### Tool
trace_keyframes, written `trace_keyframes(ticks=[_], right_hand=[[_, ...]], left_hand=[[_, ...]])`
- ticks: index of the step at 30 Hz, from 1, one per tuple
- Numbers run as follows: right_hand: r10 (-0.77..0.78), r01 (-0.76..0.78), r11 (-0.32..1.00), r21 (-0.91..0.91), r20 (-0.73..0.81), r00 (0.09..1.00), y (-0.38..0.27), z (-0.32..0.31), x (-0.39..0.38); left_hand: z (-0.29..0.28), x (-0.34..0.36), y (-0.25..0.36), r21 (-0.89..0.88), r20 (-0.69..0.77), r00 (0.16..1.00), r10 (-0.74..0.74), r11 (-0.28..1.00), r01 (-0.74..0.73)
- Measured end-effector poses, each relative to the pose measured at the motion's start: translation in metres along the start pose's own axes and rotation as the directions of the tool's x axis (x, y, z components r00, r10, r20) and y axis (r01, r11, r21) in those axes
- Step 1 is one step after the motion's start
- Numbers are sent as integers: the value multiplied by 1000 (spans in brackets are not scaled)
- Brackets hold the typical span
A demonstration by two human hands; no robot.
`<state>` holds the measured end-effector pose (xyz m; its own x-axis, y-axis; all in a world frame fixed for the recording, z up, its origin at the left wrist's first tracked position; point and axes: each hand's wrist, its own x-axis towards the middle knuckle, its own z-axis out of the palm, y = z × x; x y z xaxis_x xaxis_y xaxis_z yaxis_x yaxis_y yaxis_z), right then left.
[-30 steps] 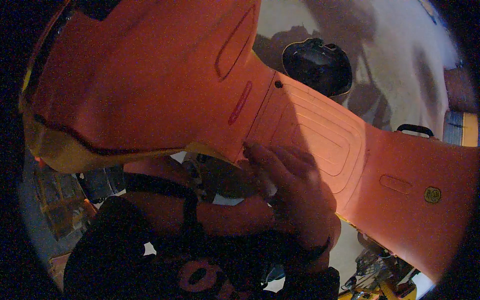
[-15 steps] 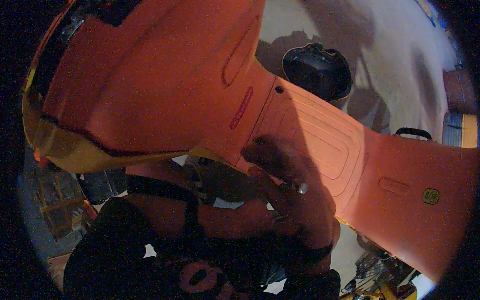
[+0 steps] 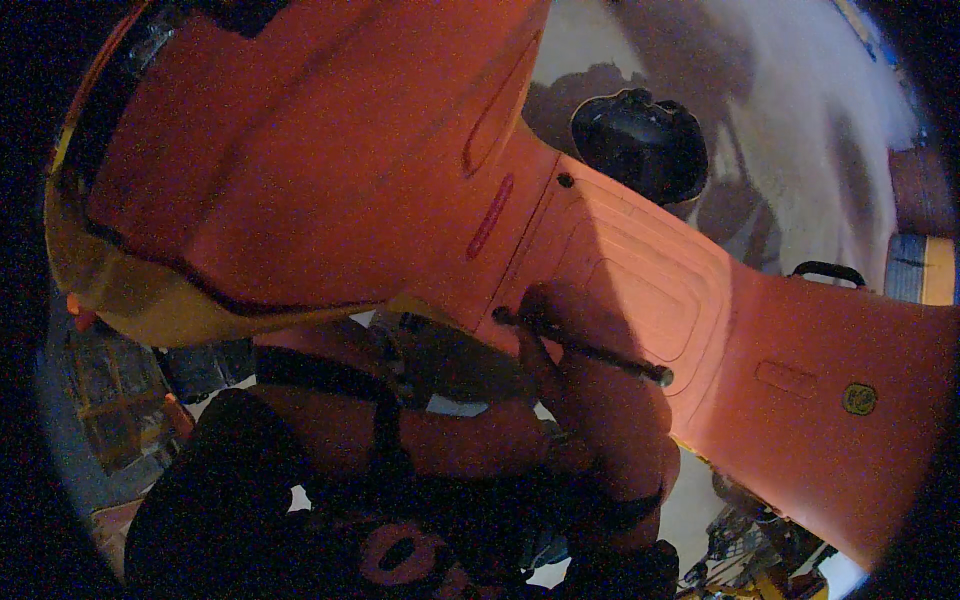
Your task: Using a T-handle wrench to unscrew and remove a component from an orange electric scooter.
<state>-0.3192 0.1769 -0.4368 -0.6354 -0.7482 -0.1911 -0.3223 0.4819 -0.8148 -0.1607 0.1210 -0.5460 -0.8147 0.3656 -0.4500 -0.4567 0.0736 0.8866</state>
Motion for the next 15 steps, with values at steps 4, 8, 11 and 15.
trace_keyframes(ticks=[4, 8, 11, 15], right_hand=[[42, -42, 996, 77, -7, 999, -1, -1, 2], [56, -44, 976, 213, -47, 997, 1, 4, 7], [-8, 35, 977, 212, -126, 992, 1, 0, 6], [-98, 128, 980, 151, -191, 977, -3, 2, 8]], left_hand=[[-18, -8, 31, -2, 19, 999, 45, 999, -45], [-43, -21, 68, 50, 66, 993, 93, 994, -97], [-68, -32, 103, 451, 190, 979, 79, 879, -158], [-25, -24, 45, 781, 83, 970, 227, 591, -205]])
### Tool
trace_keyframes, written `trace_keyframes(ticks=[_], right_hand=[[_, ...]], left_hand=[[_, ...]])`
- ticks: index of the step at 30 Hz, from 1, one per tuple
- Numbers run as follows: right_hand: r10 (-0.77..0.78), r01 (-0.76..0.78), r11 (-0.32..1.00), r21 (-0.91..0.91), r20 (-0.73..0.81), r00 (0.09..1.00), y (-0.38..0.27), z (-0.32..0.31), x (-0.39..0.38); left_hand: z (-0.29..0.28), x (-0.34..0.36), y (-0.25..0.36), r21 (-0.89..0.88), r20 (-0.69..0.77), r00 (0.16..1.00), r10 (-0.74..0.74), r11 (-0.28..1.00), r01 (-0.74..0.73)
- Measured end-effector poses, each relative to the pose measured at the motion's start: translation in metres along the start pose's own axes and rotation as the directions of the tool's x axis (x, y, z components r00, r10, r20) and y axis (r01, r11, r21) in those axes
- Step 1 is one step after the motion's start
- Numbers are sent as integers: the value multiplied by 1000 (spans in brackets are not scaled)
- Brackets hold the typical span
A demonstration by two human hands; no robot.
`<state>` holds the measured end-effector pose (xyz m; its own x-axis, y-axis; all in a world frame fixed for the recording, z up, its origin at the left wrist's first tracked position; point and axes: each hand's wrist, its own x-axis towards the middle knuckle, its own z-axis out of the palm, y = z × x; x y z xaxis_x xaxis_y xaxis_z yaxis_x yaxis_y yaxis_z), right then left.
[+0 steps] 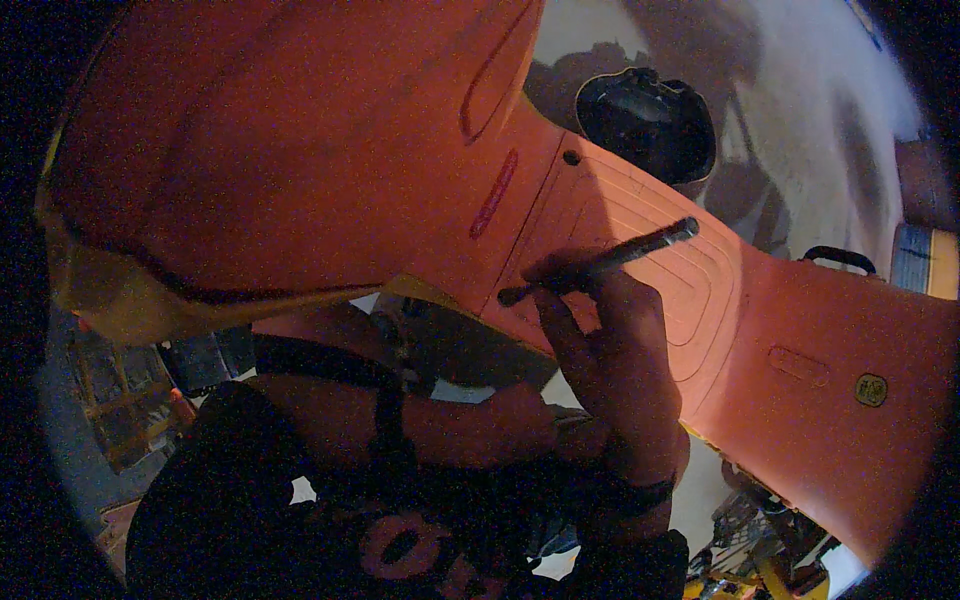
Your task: Using a T-handle wrench to unscrew and remove a component from an orange electric scooter.
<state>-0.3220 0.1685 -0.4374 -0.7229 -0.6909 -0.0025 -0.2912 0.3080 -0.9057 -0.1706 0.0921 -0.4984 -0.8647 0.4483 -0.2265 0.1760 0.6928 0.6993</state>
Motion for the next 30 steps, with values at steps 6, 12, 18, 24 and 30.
trace_keyframes(ticks=[6, 12, 18, 24, 30], right_hand=[[6, -6, 994, -111, 6, 1000, -2, -2, -4], [-106, 98, 984, -148, -48, 993, -2, 0, -1], [-12, 1, 987, -159, -68, 998, -10, 1, -3], [-7, -8, 972, -233, -64, 998, 0, 0, -5], [-85, 72, 992, -99, -137, 987, 7, 7, -6]], left_hand=[[-53, 6, 11, -314, 270, 946, -181, 912, 265], [-69, -1, 18, -818, 3, 982, -190, 565, 111], [-30, 6, 6, -861, -88, 993, -73, 506, -39], [-79, -7, 15, -723, 12, 989, -145, 682, 108], [2, 9, -1, -478, 109, 994, 11, 877, 43]])
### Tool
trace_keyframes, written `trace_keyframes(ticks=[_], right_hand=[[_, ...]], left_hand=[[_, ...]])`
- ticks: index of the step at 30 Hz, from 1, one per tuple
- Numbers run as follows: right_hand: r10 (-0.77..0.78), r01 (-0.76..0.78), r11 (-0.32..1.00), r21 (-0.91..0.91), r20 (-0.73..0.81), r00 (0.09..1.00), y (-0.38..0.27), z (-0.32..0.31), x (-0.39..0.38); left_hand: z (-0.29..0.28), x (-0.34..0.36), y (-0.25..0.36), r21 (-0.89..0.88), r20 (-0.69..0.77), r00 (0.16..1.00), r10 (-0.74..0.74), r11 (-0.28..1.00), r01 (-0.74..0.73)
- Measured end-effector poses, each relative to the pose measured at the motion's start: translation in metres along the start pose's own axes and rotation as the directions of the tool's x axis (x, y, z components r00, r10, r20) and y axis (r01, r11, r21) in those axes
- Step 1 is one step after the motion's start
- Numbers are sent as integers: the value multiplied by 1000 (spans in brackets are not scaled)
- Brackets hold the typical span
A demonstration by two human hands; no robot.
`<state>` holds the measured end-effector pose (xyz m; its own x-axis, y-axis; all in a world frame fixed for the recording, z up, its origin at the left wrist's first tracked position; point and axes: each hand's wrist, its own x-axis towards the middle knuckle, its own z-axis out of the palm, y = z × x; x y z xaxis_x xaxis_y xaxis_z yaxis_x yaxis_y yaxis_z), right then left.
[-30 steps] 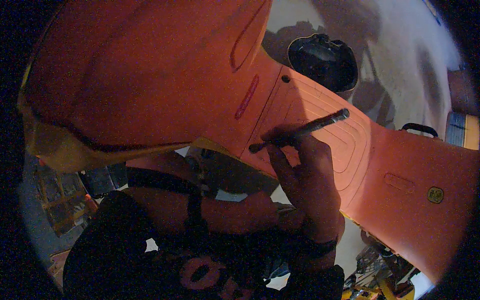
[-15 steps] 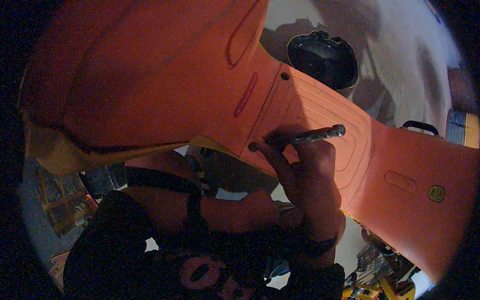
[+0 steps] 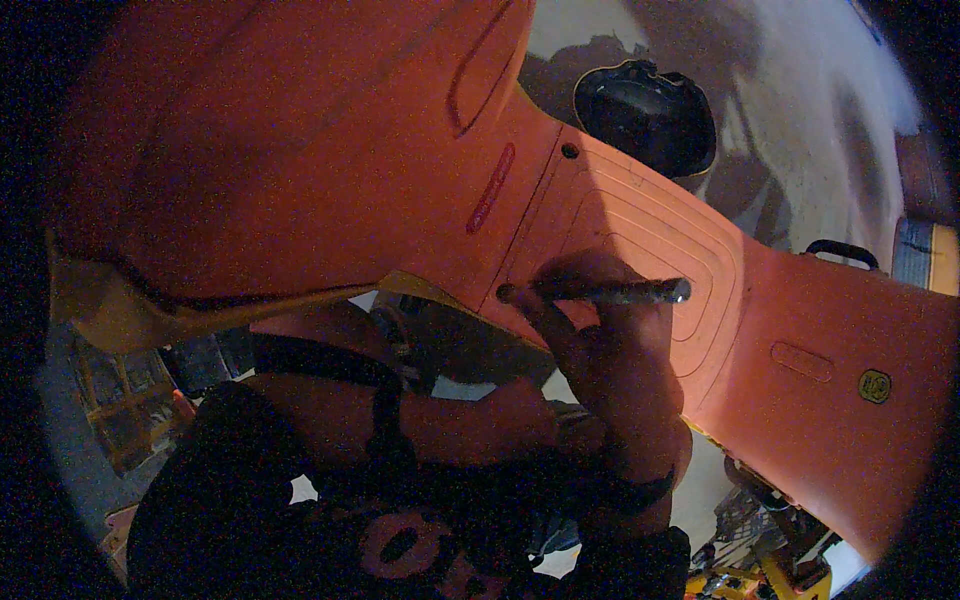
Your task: Using a T-handle wrench to unscrew and remove a component from an orange electric scooter.
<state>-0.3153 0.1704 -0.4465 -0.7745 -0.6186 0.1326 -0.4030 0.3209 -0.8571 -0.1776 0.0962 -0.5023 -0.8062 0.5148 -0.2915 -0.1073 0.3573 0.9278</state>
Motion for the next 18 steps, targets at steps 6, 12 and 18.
trace_keyframes(ticks=[6, 12, 18], right_hand=[[-30, 26, 999, 21, 240, 970, -3, -14, -4], [154, -218, 954, 204, 288, 945, -19, -22, -1], [50, -81, 992, 93, 296, 954, -8, -18, -3]], left_hand=[[35, 15, -22, -127, -85, 986, -144, 983, 133], [36, 22, -15, -131, -220, 960, -176, 980, 149], [8, 8, 0, -171, -196, 959, -205, 970, 172]])
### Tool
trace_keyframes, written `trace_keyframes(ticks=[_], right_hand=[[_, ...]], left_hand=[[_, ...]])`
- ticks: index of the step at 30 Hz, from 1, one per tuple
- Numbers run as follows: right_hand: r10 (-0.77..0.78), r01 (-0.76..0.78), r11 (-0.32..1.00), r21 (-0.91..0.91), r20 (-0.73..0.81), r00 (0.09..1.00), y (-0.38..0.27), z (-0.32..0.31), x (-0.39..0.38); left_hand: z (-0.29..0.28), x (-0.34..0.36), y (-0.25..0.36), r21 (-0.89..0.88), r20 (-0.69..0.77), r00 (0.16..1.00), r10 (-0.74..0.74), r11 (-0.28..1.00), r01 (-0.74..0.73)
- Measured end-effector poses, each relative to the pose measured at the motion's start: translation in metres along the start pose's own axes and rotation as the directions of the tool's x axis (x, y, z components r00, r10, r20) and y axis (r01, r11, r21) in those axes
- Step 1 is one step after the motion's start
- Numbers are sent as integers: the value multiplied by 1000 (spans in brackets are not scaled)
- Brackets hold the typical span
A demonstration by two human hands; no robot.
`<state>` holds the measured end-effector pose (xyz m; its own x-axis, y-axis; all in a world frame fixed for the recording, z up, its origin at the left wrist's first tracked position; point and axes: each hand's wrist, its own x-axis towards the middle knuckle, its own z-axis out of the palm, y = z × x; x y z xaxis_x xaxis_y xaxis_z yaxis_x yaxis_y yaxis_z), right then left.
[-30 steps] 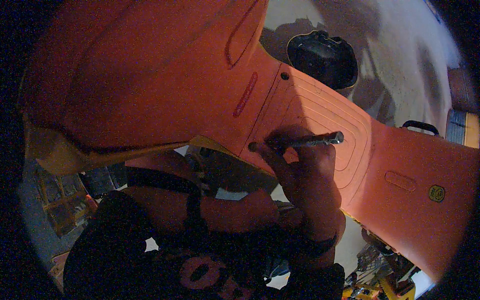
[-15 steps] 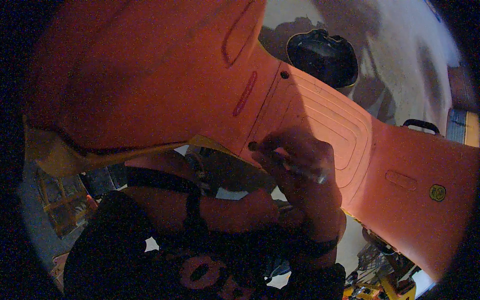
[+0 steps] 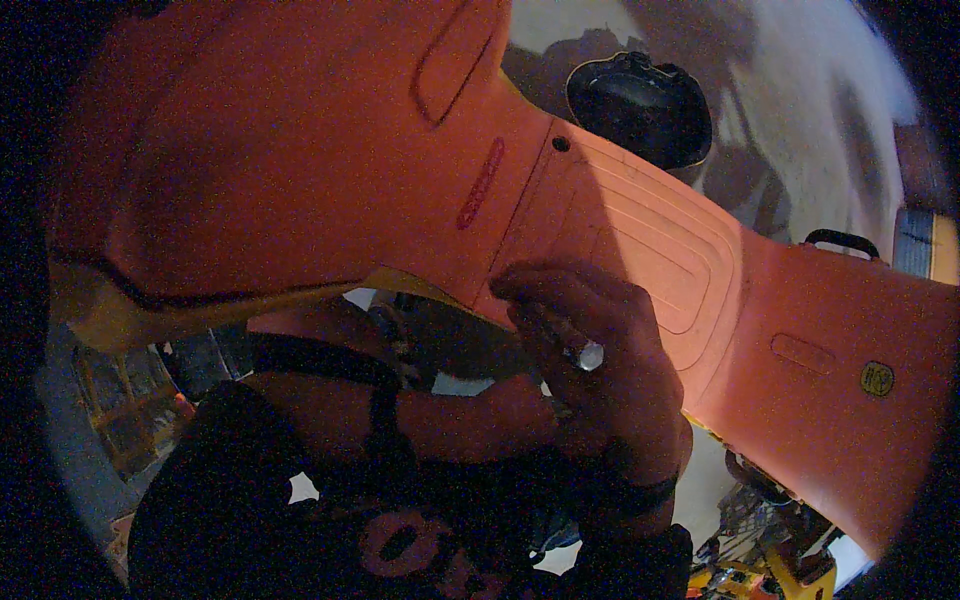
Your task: Using a T-handle wrench to unscrew and remove a component from an orange electric scooter.
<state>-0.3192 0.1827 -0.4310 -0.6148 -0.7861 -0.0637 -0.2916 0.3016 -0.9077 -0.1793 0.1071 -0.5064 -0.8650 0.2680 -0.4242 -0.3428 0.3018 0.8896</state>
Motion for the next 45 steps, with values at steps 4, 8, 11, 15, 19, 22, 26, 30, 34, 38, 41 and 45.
trace_keyframes(ticks=[4, 8, 11, 15, 19, 22, 26, 30, 34, 38, 41, 45], right_hand=[[-37, 37, 999, -22, 2, 999, 3, -1, 0], [-82, 80, 996, 40, 56, 995, -5, 0, 5], [-63, 58, 996, 68, 69, 996, -2, -3, 2], [-29, 26, 999, 45, 83, 996, -6, -4, 2], [-39, 37, 998, 46, 61, 997, -8, -5, 3], [-32, 30, 999, 29, 55, 998, -6, -4, 1], [-28, 26, 999, 24, 67, 997, -6, -5, 2], [-20, 18, 1000, 26, 78, 997, -6, -6, 4], [-50, 49, 999, 7, 80, 996, -7, -2, 4], [-32, 30, 999, 16, 80, 996, -7, -2, 3], [5, -10, 996, 84, 60, 998, -3, -10, -3], [-17, 13, 999, 49, 97, 995, -9, -1, 5]], left_hand=[[-44, -20, 50, -75, -150, 988, -25, 997, 14], [-12, -9, 8, 318, 110, 994, 8, 947, -43], [-45, -14, 32, 329, 154, 980, 129, 928, -174], [-79, -26, 81, 131, 26, 1000, 15, 991, -18], [-58, -24, 74, 164, -151, 985, -77, 981, 102], [-52, -23, 65, 128, -172, 982, -73, 987, 95], [-51, -22, 62, 17, -49, 990, -129, 991, 130], [-56, -16, 52, -120, 23, 1000, 0, 993, 3], [-8, -1, 3, 79, 26, 984, 176, 981, -178], [30, 13, -28, 414, 121, 976, 179, 885, -213], [-13, 0, 7, -127, 71, 985, 157, 981, -147], [24, 9, -30, -113, -194, 975, 109, 985, -132]])
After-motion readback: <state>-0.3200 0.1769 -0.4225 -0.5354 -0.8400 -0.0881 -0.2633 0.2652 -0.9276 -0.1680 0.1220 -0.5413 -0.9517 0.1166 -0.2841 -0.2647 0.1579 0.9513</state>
